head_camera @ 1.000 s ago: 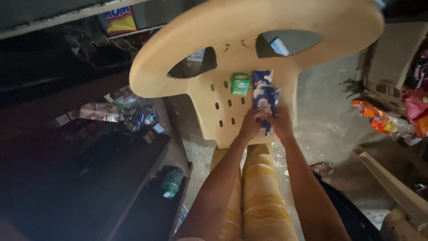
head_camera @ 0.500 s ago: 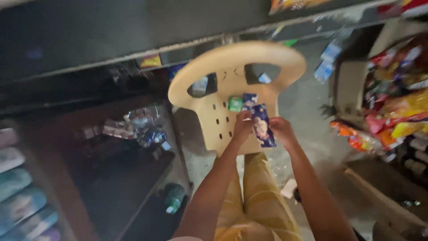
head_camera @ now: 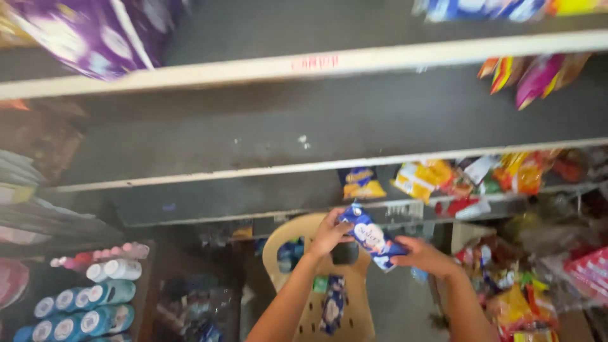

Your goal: The person arranges various hygiene products on a store shelf. They place packs of wipes and sanitary pads from a plastic chair onto the shelf, followed by organizing small bottles of baby powder into a neat row.

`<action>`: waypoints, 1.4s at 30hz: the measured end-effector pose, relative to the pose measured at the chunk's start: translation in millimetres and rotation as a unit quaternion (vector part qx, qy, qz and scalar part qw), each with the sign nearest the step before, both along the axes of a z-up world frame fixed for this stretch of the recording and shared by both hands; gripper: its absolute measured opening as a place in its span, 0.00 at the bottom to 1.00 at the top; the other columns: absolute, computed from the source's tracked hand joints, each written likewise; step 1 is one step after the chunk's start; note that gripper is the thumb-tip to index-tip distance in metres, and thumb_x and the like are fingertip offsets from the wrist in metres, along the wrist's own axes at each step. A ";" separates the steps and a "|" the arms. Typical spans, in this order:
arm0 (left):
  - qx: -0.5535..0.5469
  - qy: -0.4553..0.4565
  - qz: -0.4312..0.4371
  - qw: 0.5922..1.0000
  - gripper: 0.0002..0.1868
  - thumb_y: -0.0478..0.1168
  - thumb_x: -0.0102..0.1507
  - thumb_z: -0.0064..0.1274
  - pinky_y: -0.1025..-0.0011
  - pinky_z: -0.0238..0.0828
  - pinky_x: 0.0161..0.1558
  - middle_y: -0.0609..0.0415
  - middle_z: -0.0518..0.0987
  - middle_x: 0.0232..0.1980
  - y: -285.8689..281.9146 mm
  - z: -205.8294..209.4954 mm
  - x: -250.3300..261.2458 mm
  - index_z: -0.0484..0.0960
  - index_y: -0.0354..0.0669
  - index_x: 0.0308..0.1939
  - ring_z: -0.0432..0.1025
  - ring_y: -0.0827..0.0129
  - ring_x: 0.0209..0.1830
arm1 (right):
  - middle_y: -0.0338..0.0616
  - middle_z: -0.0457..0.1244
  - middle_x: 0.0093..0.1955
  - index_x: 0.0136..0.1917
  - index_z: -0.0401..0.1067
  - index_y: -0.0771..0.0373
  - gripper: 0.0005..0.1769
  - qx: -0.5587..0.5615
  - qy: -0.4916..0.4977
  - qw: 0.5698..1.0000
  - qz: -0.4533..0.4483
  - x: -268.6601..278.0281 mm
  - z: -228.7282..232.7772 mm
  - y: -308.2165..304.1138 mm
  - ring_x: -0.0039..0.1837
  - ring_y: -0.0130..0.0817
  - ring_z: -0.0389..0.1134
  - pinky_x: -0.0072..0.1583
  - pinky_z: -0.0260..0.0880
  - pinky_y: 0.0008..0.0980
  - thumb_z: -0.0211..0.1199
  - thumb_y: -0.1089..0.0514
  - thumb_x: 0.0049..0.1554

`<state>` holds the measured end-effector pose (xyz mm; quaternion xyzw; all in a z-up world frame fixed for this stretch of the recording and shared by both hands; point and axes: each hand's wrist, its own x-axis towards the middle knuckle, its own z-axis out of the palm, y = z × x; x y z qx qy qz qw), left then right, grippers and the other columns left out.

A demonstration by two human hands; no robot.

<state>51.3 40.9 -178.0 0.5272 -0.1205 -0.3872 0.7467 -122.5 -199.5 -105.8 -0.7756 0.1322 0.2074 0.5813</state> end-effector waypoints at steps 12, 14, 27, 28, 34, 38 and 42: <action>-0.097 -0.439 0.219 0.866 0.12 0.42 0.67 0.62 0.77 0.69 0.40 0.60 0.81 0.36 -79.0 378.9 20.5 0.81 0.38 0.48 0.70 0.79 0.36 | 0.30 0.61 0.41 0.56 0.77 0.63 0.10 -0.122 -0.437 0.864 -0.217 57.2 306.0 -116.2 0.41 0.19 0.56 0.42 0.55 0.22 0.65 0.56 0.64; -0.090 -0.505 0.250 0.821 0.12 0.41 0.65 0.63 0.75 0.71 0.40 0.57 0.82 0.35 -87.9 425.3 22.0 0.80 0.37 0.46 0.73 0.76 0.35 | 0.31 0.62 0.42 0.55 0.76 0.64 0.09 -0.143 -0.485 0.834 -0.222 70.3 346.5 -126.2 0.42 0.19 0.58 0.44 0.58 0.22 0.65 0.57 0.65; 0.188 -0.614 0.268 0.719 0.17 0.37 0.57 0.67 0.53 0.73 0.46 0.45 0.83 0.39 -168.5 463.1 101.2 0.77 0.40 0.46 0.78 0.47 0.45 | 0.50 0.72 0.50 0.56 0.75 0.67 0.14 -0.341 -0.551 0.725 -0.232 160.5 371.4 -211.7 0.50 0.39 0.74 0.53 0.71 0.35 0.69 0.59 0.58; 0.190 -0.613 0.265 0.720 0.17 0.37 0.57 0.67 0.53 0.73 0.46 0.45 0.83 0.39 -169.2 466.5 97.7 0.77 0.40 0.46 0.78 0.47 0.45 | 0.50 0.72 0.50 0.56 0.75 0.67 0.14 -0.340 -0.549 0.727 -0.234 158.9 372.5 -209.4 0.50 0.39 0.74 0.53 0.71 0.35 0.69 0.59 0.58; 0.094 -0.642 0.371 0.664 0.31 0.32 0.50 0.65 0.53 0.71 0.47 0.40 0.76 0.55 -159.1 476.5 74.7 0.73 0.38 0.56 0.73 0.41 0.52 | 0.55 0.69 0.54 0.61 0.72 0.70 0.22 -0.407 -0.598 0.634 -0.272 149.8 374.3 -187.8 0.53 0.49 0.72 0.53 0.71 0.40 0.73 0.60 0.56; -0.043 -0.696 0.323 0.640 0.22 0.34 0.56 0.65 0.59 0.74 0.57 0.45 0.79 0.56 -168.6 462.3 69.5 0.79 0.45 0.53 0.76 0.47 0.56 | 0.56 0.68 0.57 0.61 0.73 0.70 0.19 -0.431 -0.642 0.582 -0.251 138.4 383.2 -136.6 0.55 0.47 0.70 0.56 0.71 0.39 0.73 0.63 0.59; -0.097 -0.648 0.210 0.725 0.22 0.37 0.63 0.65 0.66 0.78 0.56 0.47 0.81 0.58 -170.8 446.9 49.0 0.79 0.44 0.61 0.80 0.56 0.54 | 0.44 0.67 0.55 0.63 0.73 0.68 0.13 -0.096 -0.572 0.791 -0.195 138.4 365.5 -86.3 0.51 0.26 0.67 0.54 0.70 0.27 0.65 0.65 0.65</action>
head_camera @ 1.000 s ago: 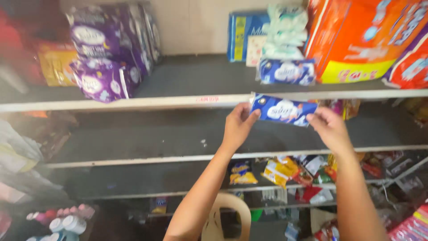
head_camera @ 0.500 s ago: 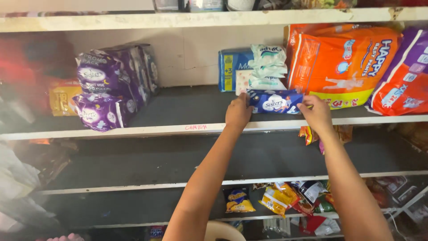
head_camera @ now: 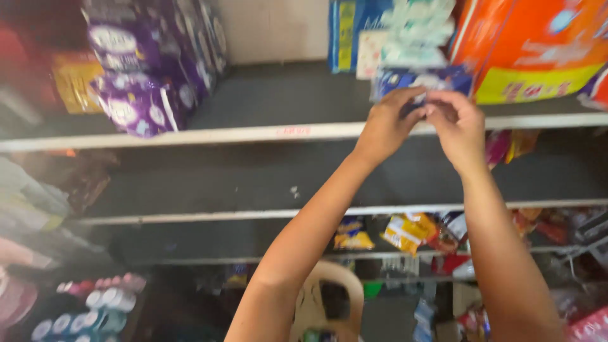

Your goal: The person arranges various hygiene products on a store shelf. They place packs of wipes and sanitary pads from a plastic chair onto the shelf, followed by organizing small bottles of baby powder into a neat row.

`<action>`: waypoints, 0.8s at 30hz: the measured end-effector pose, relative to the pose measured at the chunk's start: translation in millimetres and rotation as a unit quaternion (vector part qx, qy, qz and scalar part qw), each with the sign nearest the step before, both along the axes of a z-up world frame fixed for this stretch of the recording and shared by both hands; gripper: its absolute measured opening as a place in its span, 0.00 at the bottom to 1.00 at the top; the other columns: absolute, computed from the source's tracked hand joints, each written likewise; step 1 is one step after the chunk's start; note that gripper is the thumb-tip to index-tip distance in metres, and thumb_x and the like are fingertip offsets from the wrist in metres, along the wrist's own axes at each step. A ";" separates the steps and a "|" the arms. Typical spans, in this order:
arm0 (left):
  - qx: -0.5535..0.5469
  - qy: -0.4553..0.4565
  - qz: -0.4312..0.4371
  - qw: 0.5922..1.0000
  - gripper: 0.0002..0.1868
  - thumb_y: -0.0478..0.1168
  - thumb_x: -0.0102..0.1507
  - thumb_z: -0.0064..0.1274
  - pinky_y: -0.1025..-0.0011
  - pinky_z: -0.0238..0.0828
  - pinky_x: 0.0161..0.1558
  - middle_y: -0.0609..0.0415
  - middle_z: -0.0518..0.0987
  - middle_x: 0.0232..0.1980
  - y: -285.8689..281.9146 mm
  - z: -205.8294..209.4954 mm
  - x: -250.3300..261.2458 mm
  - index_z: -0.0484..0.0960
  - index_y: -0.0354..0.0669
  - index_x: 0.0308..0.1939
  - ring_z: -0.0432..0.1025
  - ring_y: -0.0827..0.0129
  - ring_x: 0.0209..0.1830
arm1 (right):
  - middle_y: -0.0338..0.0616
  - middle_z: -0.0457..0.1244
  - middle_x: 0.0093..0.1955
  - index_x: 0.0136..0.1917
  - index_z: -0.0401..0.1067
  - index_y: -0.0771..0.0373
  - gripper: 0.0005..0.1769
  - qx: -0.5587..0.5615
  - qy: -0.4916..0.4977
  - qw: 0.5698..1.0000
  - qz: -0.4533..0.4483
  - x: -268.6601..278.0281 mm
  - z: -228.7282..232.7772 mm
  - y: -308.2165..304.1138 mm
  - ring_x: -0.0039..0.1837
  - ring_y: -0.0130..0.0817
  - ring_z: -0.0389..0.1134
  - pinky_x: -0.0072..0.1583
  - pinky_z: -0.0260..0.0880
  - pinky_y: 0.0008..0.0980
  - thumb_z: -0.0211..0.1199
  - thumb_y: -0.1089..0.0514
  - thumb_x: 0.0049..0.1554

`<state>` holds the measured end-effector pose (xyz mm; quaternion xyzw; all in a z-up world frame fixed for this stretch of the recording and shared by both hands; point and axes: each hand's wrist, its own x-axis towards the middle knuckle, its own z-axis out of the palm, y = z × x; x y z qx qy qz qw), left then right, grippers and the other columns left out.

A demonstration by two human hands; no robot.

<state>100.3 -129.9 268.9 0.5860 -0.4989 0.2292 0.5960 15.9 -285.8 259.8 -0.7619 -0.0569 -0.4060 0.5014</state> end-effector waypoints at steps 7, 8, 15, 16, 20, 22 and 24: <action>-0.011 0.160 -0.136 0.978 0.23 0.35 0.69 0.59 0.69 0.82 0.60 0.48 0.81 0.57 60.6 -68.2 -20.8 0.75 0.40 0.67 0.80 0.67 0.60 | 0.43 0.68 0.62 0.67 0.69 0.68 0.12 0.129 -0.019 0.981 0.146 -23.2 -54.2 81.1 0.62 0.26 0.70 0.66 0.75 0.29 0.59 0.67 0.71; 0.003 0.168 -0.111 0.979 0.23 0.35 0.68 0.60 0.70 0.82 0.60 0.48 0.81 0.58 72.2 -83.9 -21.2 0.76 0.40 0.67 0.80 0.68 0.58 | 0.43 0.67 0.63 0.68 0.69 0.68 0.12 0.129 -0.002 0.982 0.140 -22.7 -73.1 88.5 0.61 0.25 0.70 0.66 0.74 0.29 0.58 0.67 0.72; 0.009 0.334 -0.244 0.910 0.22 0.33 0.72 0.57 0.71 0.77 0.64 0.55 0.77 0.63 143.9 -293.4 -13.3 0.74 0.44 0.70 0.75 0.71 0.64 | 0.43 0.67 0.61 0.68 0.69 0.69 0.15 0.203 0.135 0.960 0.139 -30.7 -247.9 155.6 0.61 0.26 0.69 0.65 0.72 0.26 0.65 0.66 0.70; 0.014 0.357 -0.244 0.902 0.22 0.33 0.72 0.57 0.71 0.77 0.64 0.55 0.77 0.63 155.6 -335.8 -21.4 0.74 0.44 0.70 0.75 0.71 0.64 | 0.43 0.67 0.61 0.68 0.69 0.69 0.15 0.216 0.154 0.955 0.133 -37.4 -284.7 166.0 0.61 0.26 0.69 0.65 0.72 0.26 0.65 0.66 0.70; 0.088 0.475 -0.215 0.849 0.24 0.30 0.68 0.59 0.69 0.77 0.63 0.54 0.79 0.62 181.5 -516.6 -43.5 0.75 0.40 0.68 0.76 0.69 0.63 | 0.43 0.68 0.59 0.66 0.70 0.67 0.18 0.213 0.311 0.924 0.064 -52.3 -447.6 191.4 0.60 0.28 0.70 0.62 0.71 0.29 0.64 0.64 0.63; 0.079 0.538 -0.233 0.806 0.25 0.28 0.68 0.59 0.69 0.75 0.63 0.54 0.79 0.61 192.8 -605.6 -73.7 0.75 0.39 0.68 0.76 0.69 0.61 | 0.43 0.69 0.60 0.66 0.71 0.67 0.20 0.200 0.347 0.914 0.055 -75.7 -533.1 204.8 0.60 0.29 0.70 0.63 0.70 0.31 0.63 0.64 0.62; 0.113 0.585 -0.194 0.779 0.21 0.30 0.67 0.58 0.70 0.76 0.59 0.54 0.80 0.58 205.3 -676.7 -101.6 0.76 0.38 0.64 0.78 0.70 0.57 | 0.42 0.70 0.58 0.65 0.72 0.67 0.15 0.199 0.401 0.894 0.010 -98.7 -607.4 221.1 0.60 0.29 0.72 0.62 0.71 0.30 0.61 0.63 0.65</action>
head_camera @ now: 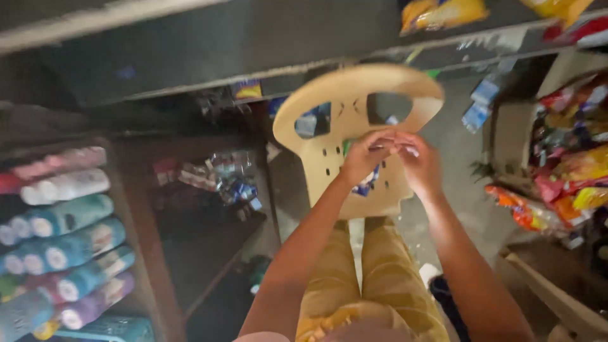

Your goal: The person arranges various hygiene products on a store shelf. They place packs of wipes and sanitary pads from a plastic chair onto the shelf, followed by organizing small bottles of baby powder into a neat row.

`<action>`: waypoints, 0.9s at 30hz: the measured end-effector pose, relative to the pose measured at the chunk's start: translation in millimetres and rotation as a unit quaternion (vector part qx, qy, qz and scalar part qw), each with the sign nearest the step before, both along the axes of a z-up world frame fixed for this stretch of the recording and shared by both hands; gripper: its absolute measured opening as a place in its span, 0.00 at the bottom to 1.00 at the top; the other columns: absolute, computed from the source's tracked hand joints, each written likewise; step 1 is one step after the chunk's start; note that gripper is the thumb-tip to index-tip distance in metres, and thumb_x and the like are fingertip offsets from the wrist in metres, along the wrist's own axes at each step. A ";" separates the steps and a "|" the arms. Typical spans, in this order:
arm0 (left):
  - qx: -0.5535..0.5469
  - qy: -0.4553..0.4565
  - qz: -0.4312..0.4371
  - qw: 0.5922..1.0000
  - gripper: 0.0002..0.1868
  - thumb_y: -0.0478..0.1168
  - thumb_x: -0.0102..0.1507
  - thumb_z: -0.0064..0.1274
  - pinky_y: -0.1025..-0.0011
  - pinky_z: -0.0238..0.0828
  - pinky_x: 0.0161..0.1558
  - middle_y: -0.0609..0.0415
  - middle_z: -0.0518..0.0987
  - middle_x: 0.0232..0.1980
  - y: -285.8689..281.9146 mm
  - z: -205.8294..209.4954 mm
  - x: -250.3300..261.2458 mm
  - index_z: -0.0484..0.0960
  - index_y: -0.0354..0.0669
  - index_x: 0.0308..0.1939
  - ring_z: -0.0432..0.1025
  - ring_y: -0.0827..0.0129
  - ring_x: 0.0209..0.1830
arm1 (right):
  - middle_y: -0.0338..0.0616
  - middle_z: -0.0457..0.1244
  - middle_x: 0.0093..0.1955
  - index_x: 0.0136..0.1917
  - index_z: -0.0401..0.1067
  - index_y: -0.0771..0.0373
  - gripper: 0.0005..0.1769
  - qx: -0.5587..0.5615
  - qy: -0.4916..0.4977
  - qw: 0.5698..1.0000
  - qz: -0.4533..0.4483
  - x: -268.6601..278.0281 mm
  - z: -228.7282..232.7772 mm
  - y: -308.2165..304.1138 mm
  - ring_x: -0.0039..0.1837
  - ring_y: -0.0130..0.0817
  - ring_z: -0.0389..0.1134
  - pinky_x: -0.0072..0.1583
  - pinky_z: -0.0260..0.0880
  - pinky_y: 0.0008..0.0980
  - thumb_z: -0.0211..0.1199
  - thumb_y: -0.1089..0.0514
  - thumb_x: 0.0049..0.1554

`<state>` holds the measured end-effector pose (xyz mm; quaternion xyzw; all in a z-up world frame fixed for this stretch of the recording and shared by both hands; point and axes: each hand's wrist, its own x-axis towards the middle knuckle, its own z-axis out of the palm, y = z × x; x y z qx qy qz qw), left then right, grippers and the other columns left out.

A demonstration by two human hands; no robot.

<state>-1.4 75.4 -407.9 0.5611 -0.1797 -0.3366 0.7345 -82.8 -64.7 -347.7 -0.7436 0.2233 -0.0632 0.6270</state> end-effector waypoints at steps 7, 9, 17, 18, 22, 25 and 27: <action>0.043 0.066 0.009 0.997 0.23 0.39 0.65 0.62 0.72 0.75 0.55 0.53 0.80 0.55 47.5 -250.6 -65.4 0.78 0.36 0.63 0.77 0.72 0.54 | 0.44 0.68 0.59 0.66 0.70 0.69 0.21 0.170 0.011 0.985 -0.042 -72.0 -304.1 36.5 0.59 0.30 0.70 0.61 0.70 0.29 0.62 0.68 0.59; 0.207 0.036 0.072 0.975 0.25 0.43 0.62 0.66 0.69 0.76 0.52 0.47 0.82 0.54 59.3 -298.9 -78.6 0.81 0.35 0.59 0.78 0.65 0.51 | 0.46 0.69 0.57 0.63 0.72 0.70 0.17 0.084 0.115 0.988 -0.067 -89.7 -367.2 49.3 0.57 0.32 0.71 0.57 0.73 0.31 0.65 0.66 0.61; 0.360 -0.133 0.060 0.921 0.20 0.41 0.63 0.55 0.57 0.71 0.50 0.37 0.81 0.47 63.6 -361.5 -100.4 0.79 0.33 0.56 0.76 0.46 0.49 | 0.42 0.65 0.52 0.65 0.62 0.67 0.25 0.129 0.089 0.983 -0.097 -120.8 -509.2 77.8 0.52 0.31 0.69 0.49 0.73 0.29 0.66 0.64 0.57; 0.396 -0.036 0.005 0.918 0.13 0.41 0.65 0.52 0.58 0.74 0.48 0.42 0.83 0.41 60.5 -352.8 -102.6 0.82 0.38 0.48 0.80 0.51 0.44 | 0.43 0.67 0.48 0.63 0.65 0.68 0.22 0.135 0.129 0.980 -0.072 -114.4 -486.2 78.5 0.50 0.31 0.70 0.49 0.71 0.29 0.66 0.63 0.58; 0.357 -0.105 0.021 0.928 0.10 0.42 0.66 0.51 0.56 0.74 0.48 0.43 0.83 0.42 62.5 -333.3 -128.3 0.84 0.41 0.44 0.79 0.50 0.45 | 0.42 0.65 0.44 0.69 0.67 0.62 0.24 0.223 0.189 0.952 -0.093 -119.4 -436.0 90.4 0.45 0.32 0.64 0.45 0.65 0.32 0.65 0.60 0.60; 0.310 -0.246 0.019 0.918 0.13 0.40 0.64 0.47 0.56 0.73 0.55 0.42 0.84 0.47 51.8 -275.6 -109.6 0.85 0.43 0.47 0.77 0.47 0.51 | 0.35 0.67 0.51 0.61 0.73 0.64 0.15 0.244 0.088 0.966 0.009 -148.0 -454.6 77.2 0.54 0.28 0.67 0.54 0.69 0.31 0.58 0.56 0.64; 0.347 -0.338 -0.003 0.875 0.20 0.41 0.67 0.46 0.51 0.67 0.64 0.37 0.80 0.58 46.8 -230.5 -98.3 0.78 0.39 0.60 0.72 0.43 0.61 | 0.47 0.63 0.51 0.51 0.74 0.70 0.14 0.179 -0.034 0.982 0.043 -156.9 -563.9 81.7 0.60 0.40 0.66 0.60 0.69 0.43 0.71 0.57 0.60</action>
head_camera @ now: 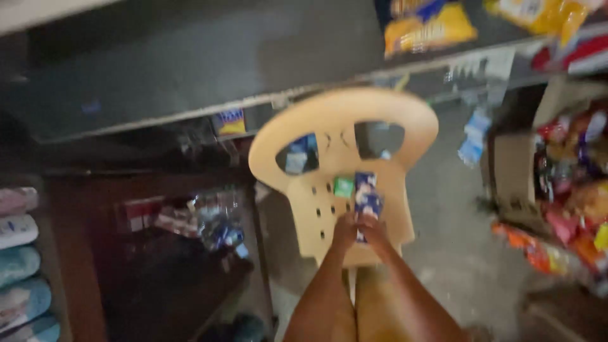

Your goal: The person arranges various hygiene products on a store shelf. They place packs of wipes and sanitary pads from a plastic chair onto the shelf, followed by organizing small bottles of baby powder into a neat row.

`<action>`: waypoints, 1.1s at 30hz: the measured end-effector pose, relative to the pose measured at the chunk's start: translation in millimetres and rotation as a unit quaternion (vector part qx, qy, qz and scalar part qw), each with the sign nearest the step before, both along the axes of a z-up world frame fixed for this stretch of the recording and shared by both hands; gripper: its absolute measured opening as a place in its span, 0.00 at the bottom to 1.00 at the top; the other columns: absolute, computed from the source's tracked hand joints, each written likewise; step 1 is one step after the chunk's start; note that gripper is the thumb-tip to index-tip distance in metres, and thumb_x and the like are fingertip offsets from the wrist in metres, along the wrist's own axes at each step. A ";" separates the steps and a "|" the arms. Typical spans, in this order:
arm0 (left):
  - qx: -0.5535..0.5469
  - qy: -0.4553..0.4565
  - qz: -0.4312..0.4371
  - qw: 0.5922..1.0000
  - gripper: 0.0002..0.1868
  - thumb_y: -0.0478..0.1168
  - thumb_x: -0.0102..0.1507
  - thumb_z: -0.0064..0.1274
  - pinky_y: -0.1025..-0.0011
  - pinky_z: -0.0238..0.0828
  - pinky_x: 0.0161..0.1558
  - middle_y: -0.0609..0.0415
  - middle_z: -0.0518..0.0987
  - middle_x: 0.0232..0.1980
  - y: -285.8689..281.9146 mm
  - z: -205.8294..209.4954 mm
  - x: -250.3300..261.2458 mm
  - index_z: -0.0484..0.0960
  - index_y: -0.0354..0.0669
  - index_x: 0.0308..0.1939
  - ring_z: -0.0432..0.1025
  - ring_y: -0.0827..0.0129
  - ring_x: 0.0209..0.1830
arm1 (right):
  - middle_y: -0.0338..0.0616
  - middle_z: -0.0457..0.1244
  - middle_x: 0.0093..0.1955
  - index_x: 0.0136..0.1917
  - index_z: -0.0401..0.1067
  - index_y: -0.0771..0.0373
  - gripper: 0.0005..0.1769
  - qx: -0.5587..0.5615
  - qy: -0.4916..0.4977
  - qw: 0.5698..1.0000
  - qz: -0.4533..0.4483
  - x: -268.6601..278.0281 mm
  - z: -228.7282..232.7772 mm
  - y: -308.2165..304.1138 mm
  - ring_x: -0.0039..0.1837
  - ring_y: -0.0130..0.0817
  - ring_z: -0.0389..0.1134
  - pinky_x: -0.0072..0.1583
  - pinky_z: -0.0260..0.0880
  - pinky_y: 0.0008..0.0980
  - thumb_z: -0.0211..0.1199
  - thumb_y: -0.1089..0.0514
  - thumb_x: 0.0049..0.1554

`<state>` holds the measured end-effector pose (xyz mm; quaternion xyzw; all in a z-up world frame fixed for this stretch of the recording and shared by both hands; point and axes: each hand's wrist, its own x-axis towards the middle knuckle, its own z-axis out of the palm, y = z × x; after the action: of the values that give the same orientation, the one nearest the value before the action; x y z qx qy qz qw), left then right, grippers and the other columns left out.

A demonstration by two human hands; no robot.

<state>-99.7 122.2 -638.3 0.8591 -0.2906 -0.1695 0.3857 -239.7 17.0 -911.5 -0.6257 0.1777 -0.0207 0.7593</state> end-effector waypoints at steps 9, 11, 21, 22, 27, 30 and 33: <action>-0.074 0.410 0.132 0.899 0.18 0.40 0.61 0.50 0.57 0.78 0.43 0.42 0.83 0.41 7.9 -154.3 -47.4 0.79 0.36 0.52 0.80 0.54 0.40 | 0.49 0.67 0.50 0.59 0.71 0.67 0.19 -0.031 0.220 0.975 -0.011 57.2 213.5 -21.4 0.51 0.40 0.68 0.52 0.70 0.45 0.65 0.55 0.58; -0.109 0.327 0.138 0.928 0.16 0.41 0.64 0.50 0.64 0.77 0.44 0.47 0.83 0.41 8.3 -160.6 -65.5 0.78 0.36 0.52 0.79 0.60 0.40 | 0.49 0.68 0.50 0.61 0.70 0.66 0.21 -0.042 0.267 0.963 -0.013 23.5 132.6 -35.9 0.49 0.40 0.68 0.50 0.70 0.45 0.63 0.55 0.57; -0.295 0.380 0.212 0.851 0.15 0.40 0.64 0.65 0.73 0.70 0.38 0.57 0.78 0.38 7.0 -9.7 -52.6 0.78 0.37 0.47 0.71 0.75 0.36 | 0.39 0.69 0.48 0.59 0.73 0.66 0.15 0.046 0.128 0.990 -0.029 39.4 280.7 -39.9 0.48 0.26 0.68 0.49 0.71 0.28 0.61 0.56 0.63; -0.305 0.369 0.205 0.854 0.15 0.40 0.64 0.65 0.73 0.70 0.38 0.57 0.78 0.38 8.0 24.2 -38.7 0.78 0.37 0.47 0.71 0.75 0.36 | 0.39 0.69 0.48 0.59 0.73 0.66 0.15 0.039 0.113 0.992 -0.030 48.7 320.3 -42.9 0.48 0.26 0.68 0.49 0.71 0.28 0.61 0.56 0.63; -0.364 0.399 0.142 0.830 0.15 0.43 0.64 0.63 0.79 0.67 0.34 0.66 0.76 0.37 22.0 182.8 24.2 0.78 0.46 0.52 0.68 0.82 0.35 | 0.36 0.69 0.47 0.62 0.72 0.62 0.19 -0.098 0.117 0.980 0.128 81.1 506.2 -60.2 0.47 0.24 0.68 0.50 0.71 0.29 0.59 0.50 0.62; -0.274 0.306 0.139 0.901 0.16 0.46 0.62 0.65 0.78 0.63 0.28 0.64 0.76 0.32 33.1 314.6 73.7 0.85 0.46 0.51 0.66 0.81 0.29 | 0.35 0.69 0.50 0.59 0.73 0.65 0.19 -0.122 0.062 0.977 0.164 83.5 570.4 -67.9 0.50 0.22 0.69 0.53 0.72 0.28 0.61 0.49 0.62; -0.187 0.326 -0.035 0.926 0.16 0.49 0.62 0.64 0.80 0.65 0.30 0.68 0.80 0.35 30.5 410.1 104.0 0.86 0.47 0.51 0.69 0.83 0.30 | 0.36 0.69 0.47 0.59 0.72 0.63 0.20 -0.045 0.069 0.985 0.152 92.2 668.2 -71.9 0.47 0.24 0.69 0.50 0.72 0.30 0.63 0.49 0.59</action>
<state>4.3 152.8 -228.2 0.6582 -0.2054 -0.3960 0.6065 -147.5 -54.9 -243.3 -0.6787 0.1316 0.1303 0.7107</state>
